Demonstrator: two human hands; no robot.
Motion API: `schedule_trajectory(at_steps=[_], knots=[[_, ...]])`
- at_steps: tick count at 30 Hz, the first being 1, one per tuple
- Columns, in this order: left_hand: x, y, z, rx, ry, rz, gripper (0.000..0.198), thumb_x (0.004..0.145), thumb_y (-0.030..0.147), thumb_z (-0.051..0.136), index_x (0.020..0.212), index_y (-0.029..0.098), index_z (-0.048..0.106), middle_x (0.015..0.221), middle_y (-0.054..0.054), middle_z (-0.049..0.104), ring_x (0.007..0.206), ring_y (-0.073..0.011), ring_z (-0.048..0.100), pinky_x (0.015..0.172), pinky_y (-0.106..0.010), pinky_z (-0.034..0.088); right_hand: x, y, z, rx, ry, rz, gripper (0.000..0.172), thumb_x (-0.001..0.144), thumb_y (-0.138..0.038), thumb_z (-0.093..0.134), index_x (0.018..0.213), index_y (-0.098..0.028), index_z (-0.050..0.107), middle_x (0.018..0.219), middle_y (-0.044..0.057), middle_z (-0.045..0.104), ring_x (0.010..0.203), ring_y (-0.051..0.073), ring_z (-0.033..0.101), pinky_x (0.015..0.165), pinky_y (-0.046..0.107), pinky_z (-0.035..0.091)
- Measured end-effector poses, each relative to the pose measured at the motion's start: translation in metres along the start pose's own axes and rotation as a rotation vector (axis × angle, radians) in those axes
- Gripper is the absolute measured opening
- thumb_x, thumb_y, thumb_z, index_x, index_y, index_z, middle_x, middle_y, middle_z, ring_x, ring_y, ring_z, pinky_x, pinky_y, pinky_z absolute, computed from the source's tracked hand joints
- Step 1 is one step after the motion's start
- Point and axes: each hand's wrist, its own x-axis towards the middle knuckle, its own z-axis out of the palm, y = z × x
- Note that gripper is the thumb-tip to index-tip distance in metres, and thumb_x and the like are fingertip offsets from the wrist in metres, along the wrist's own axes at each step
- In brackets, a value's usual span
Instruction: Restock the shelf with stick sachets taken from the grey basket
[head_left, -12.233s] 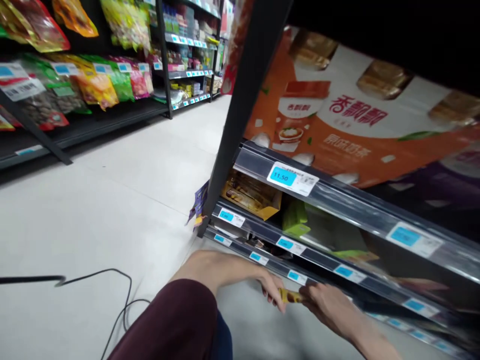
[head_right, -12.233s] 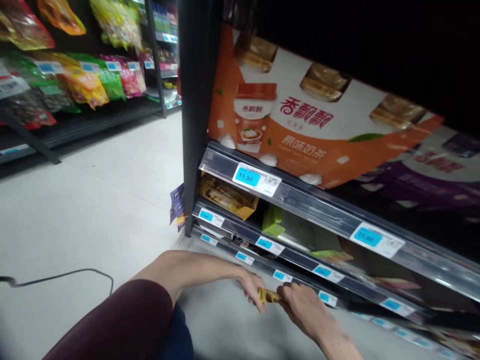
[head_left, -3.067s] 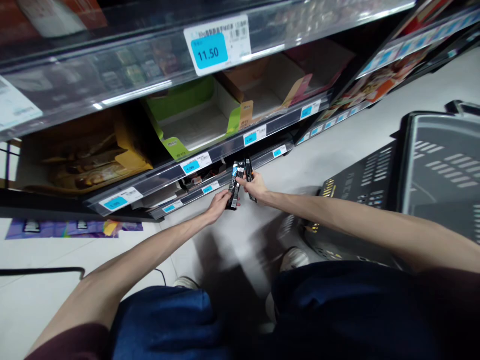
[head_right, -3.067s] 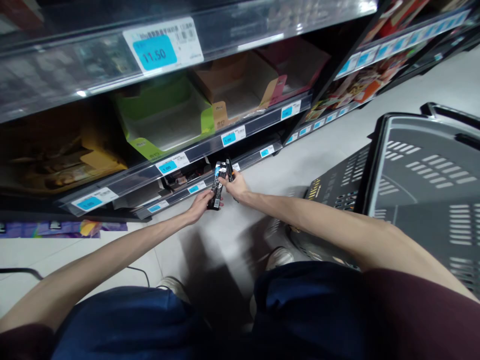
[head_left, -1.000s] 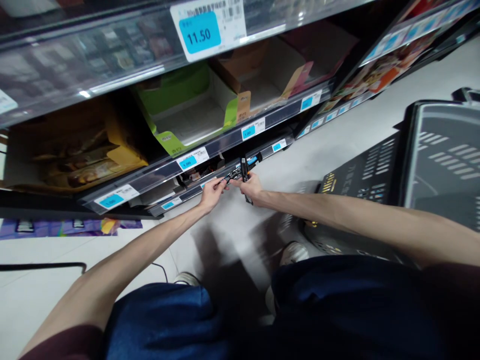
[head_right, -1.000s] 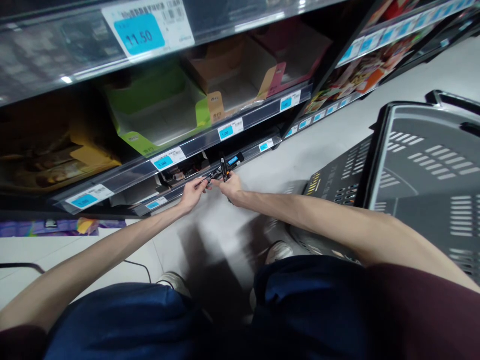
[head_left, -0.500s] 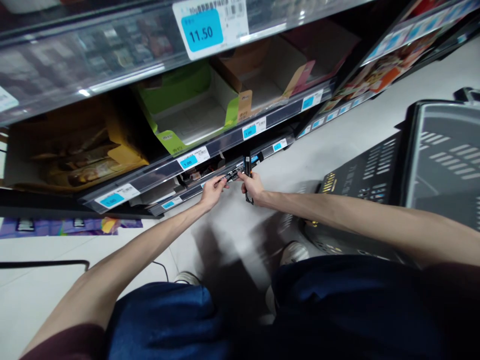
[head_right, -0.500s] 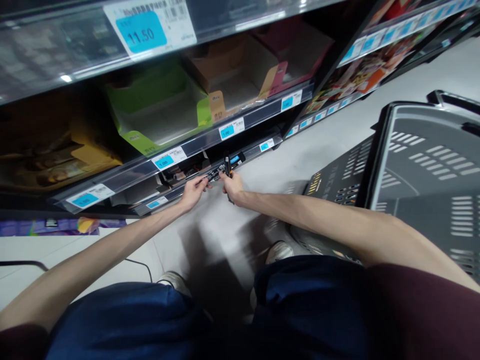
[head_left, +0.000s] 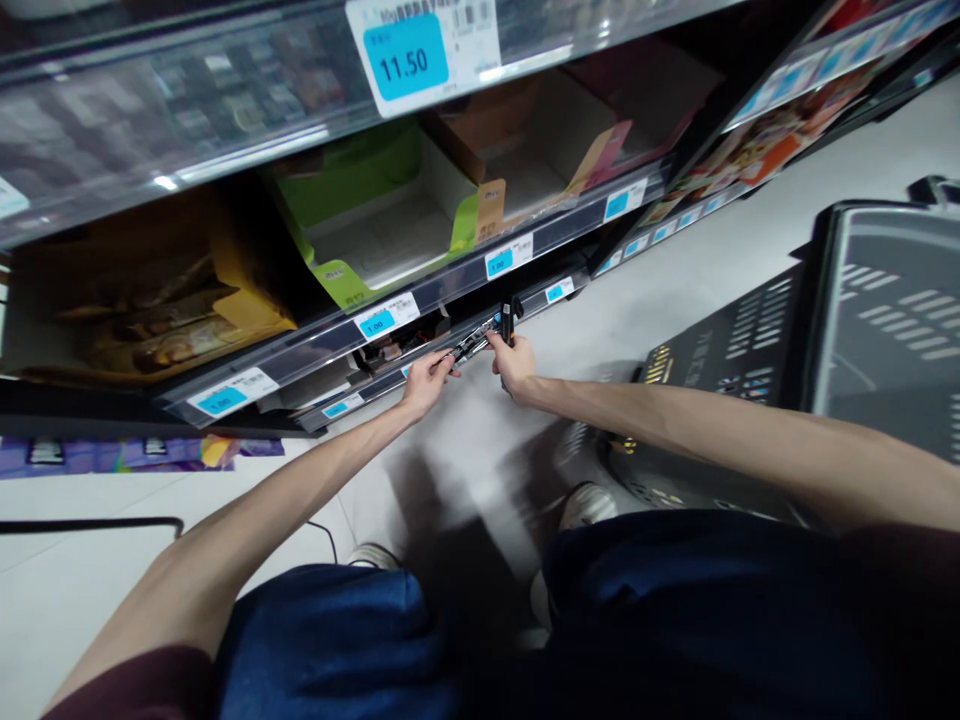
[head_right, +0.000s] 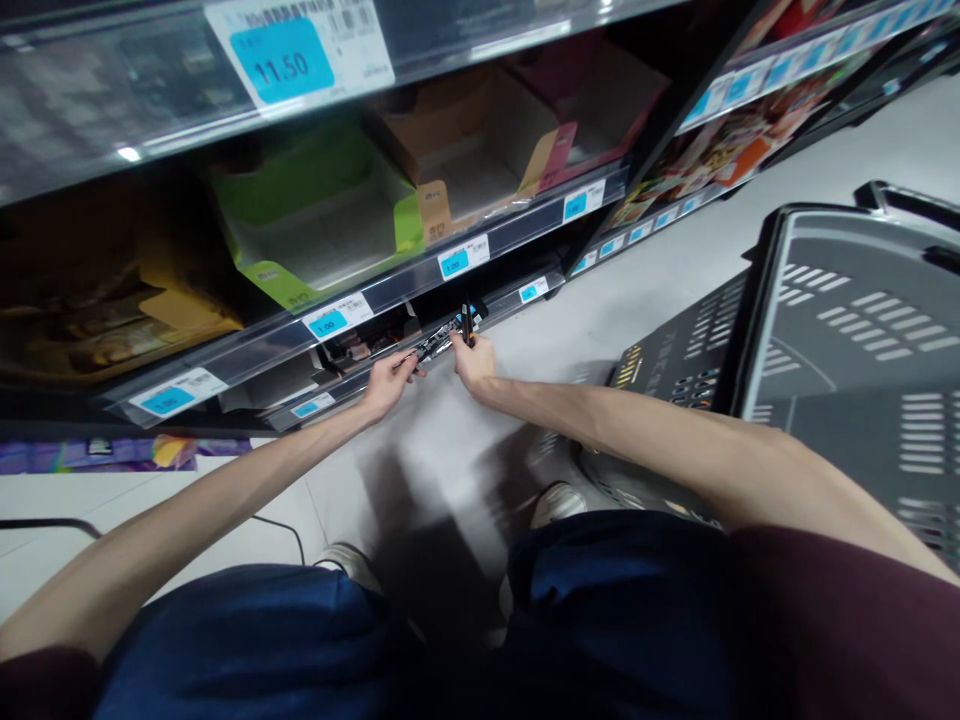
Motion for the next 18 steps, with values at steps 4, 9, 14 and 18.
schedule_trajectory(at_steps=[4,9,14,18], knots=[[0.0,-0.0001,0.0014,0.008,-0.003,0.01,0.038,0.089,0.043,0.059,0.111,0.013,0.071,0.107,-0.01,0.071,0.073,-0.0139,0.07,0.056,-0.021,0.048,0.0065,-0.0003,-0.0035,-0.01,0.045,-0.039,0.038,0.088,-0.05,0.053,0.071,-0.017,0.063,0.044,-0.003,0.048,0.044,0.013,0.048,0.05,0.024,0.041],[-0.0022,0.0014,0.0021,0.019,-0.007,0.001,0.036,0.091,0.04,0.058,0.111,0.013,0.07,0.106,-0.01,0.071,0.072,-0.014,0.07,0.056,-0.022,0.048,0.0086,-0.0006,-0.0039,0.02,0.032,-0.038,0.039,0.09,-0.049,0.05,0.069,-0.017,0.061,0.044,-0.003,0.048,0.043,0.013,0.047,0.05,0.024,0.042],[-0.0051,0.0044,0.0016,0.02,-0.018,-0.026,0.037,0.091,0.042,0.057,0.112,0.013,0.07,0.107,-0.009,0.072,0.074,-0.0142,0.07,0.058,-0.022,0.048,0.0047,-0.005,-0.005,0.026,0.019,-0.001,0.039,0.092,-0.046,0.05,0.069,-0.017,0.061,0.043,-0.002,0.048,0.042,0.012,0.046,0.049,0.023,0.042],[-0.0051,0.004,-0.0006,-0.03,-0.049,-0.086,0.04,0.088,0.046,0.06,0.111,0.014,0.069,0.11,-0.009,0.071,0.078,-0.0156,0.07,0.061,-0.023,0.048,0.0052,-0.0034,-0.006,0.028,0.008,0.017,0.039,0.093,-0.043,0.05,0.067,-0.016,0.061,0.041,-0.002,0.046,0.04,0.011,0.045,0.045,0.022,0.038]])
